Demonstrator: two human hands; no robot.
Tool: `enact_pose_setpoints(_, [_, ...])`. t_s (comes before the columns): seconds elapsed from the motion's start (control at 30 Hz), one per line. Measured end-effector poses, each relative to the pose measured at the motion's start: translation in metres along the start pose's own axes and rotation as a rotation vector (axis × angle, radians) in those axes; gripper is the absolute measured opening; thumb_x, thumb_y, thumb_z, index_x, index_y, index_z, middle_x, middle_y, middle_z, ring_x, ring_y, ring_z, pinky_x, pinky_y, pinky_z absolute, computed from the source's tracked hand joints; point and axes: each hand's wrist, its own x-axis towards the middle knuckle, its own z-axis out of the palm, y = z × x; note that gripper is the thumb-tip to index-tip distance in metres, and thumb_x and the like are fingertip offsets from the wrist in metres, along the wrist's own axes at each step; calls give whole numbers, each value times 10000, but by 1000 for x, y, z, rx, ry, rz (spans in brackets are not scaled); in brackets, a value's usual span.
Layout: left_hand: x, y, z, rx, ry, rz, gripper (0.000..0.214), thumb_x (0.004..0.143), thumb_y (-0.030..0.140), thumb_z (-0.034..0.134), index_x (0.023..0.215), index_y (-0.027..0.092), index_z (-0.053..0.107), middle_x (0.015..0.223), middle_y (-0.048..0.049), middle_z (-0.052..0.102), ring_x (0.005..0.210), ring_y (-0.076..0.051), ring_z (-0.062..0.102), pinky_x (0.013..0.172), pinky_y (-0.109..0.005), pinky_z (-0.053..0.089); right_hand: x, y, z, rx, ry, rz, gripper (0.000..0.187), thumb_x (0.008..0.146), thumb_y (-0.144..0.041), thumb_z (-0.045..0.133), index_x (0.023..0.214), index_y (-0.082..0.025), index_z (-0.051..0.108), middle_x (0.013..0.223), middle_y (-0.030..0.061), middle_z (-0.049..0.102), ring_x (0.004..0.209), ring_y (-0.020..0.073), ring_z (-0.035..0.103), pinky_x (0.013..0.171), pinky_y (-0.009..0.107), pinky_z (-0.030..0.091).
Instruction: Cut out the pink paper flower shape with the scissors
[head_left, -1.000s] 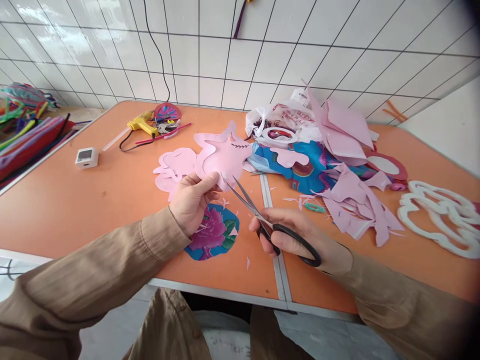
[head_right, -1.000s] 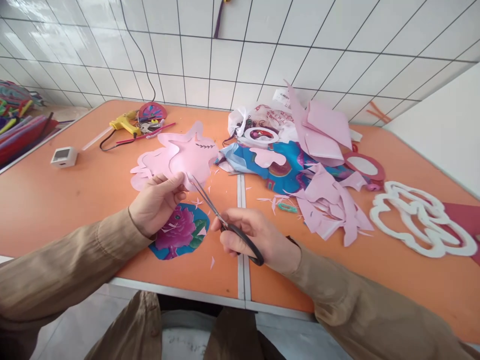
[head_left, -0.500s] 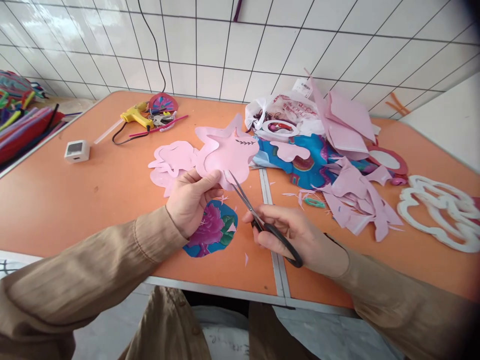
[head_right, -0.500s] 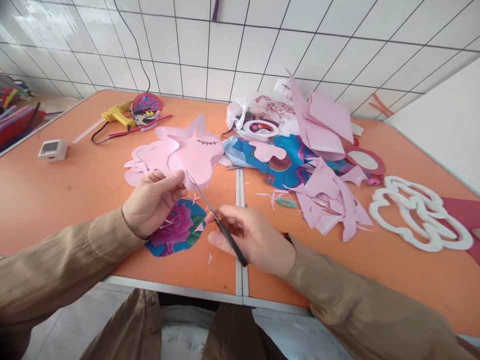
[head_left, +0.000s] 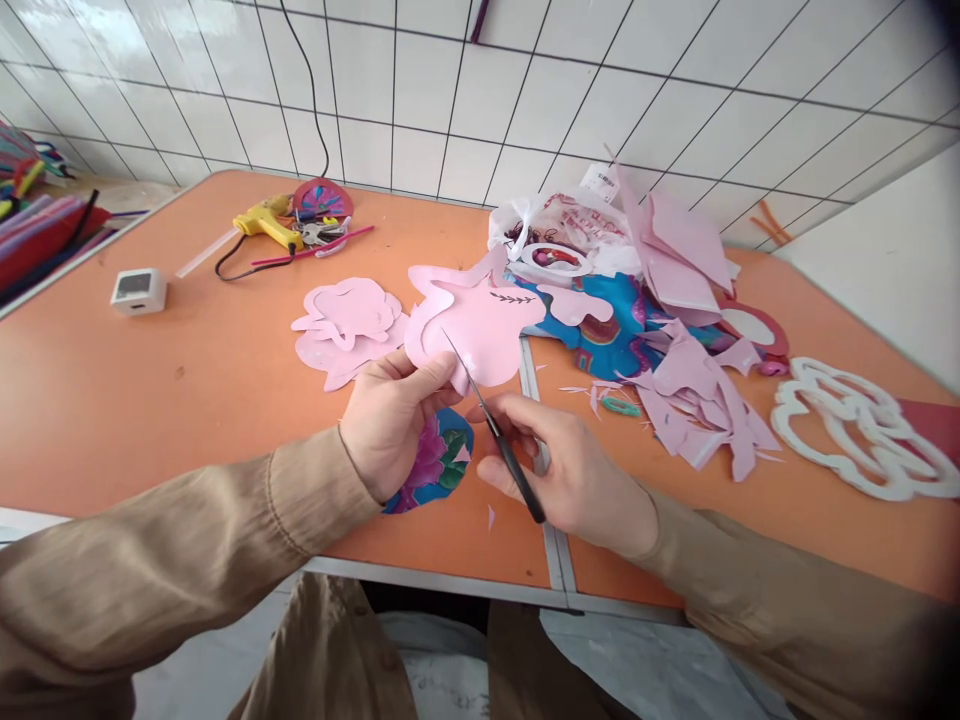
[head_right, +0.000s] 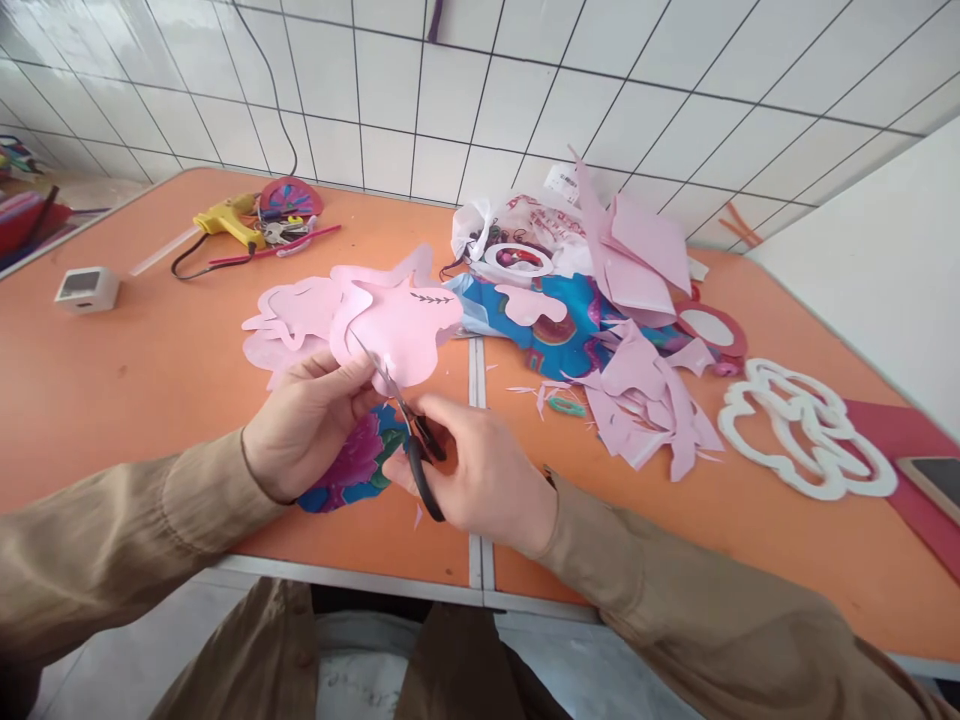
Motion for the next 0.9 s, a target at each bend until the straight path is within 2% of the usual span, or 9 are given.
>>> enact_pose_setpoints(0.13, [0, 0, 0, -28, -8, -4, 132, 719, 95, 789, 635, 122, 691, 643, -9, 672, 606, -86, 624, 662, -216, 523, 2, 2, 0, -28, 0, -50, 275, 816, -427, 644, 760, -220, 471, 685, -33, 488, 601, 113, 374, 564, 277, 332])
enact_pose_setpoints(0.33, [-4, -1, 1, -13, -16, -15, 145, 706, 127, 819, 641, 132, 689, 642, -8, 667, 592, -88, 610, 639, -220, 512, 3, 3, 4, 78, 7, 24, 336, 825, -525, 637, 853, -203, 544, 685, -29, 469, 590, 111, 367, 534, 272, 303])
enact_pose_setpoints(0.47, [-4, -2, 1, -16, -10, -27, 137, 729, 112, 788, 640, 123, 684, 632, -14, 659, 564, -82, 594, 605, -214, 504, 3, 2, 4, 127, 1, 66, 405, 798, -561, 670, 941, -190, 593, 708, -16, 500, 618, 123, 412, 552, 271, 345])
enact_pose_setpoints(0.63, [-3, -4, 0, -14, -12, -26, 157, 703, 141, 816, 643, 132, 671, 629, -9, 650, 556, -90, 592, 590, -225, 505, 4, 0, 2, 141, -12, 89, 447, 783, -599, 680, 943, -190, 595, 721, -2, 524, 659, 143, 458, 579, 276, 387])
enact_pose_setpoints(0.9, [-4, -2, 2, -2, -11, -32, 166, 745, 118, 781, 627, 129, 666, 626, -8, 640, 538, -80, 575, 596, -220, 504, 3, 1, 2, 129, -16, 103, 432, 787, -602, 666, 922, -198, 594, 707, -1, 512, 676, 157, 469, 574, 283, 372])
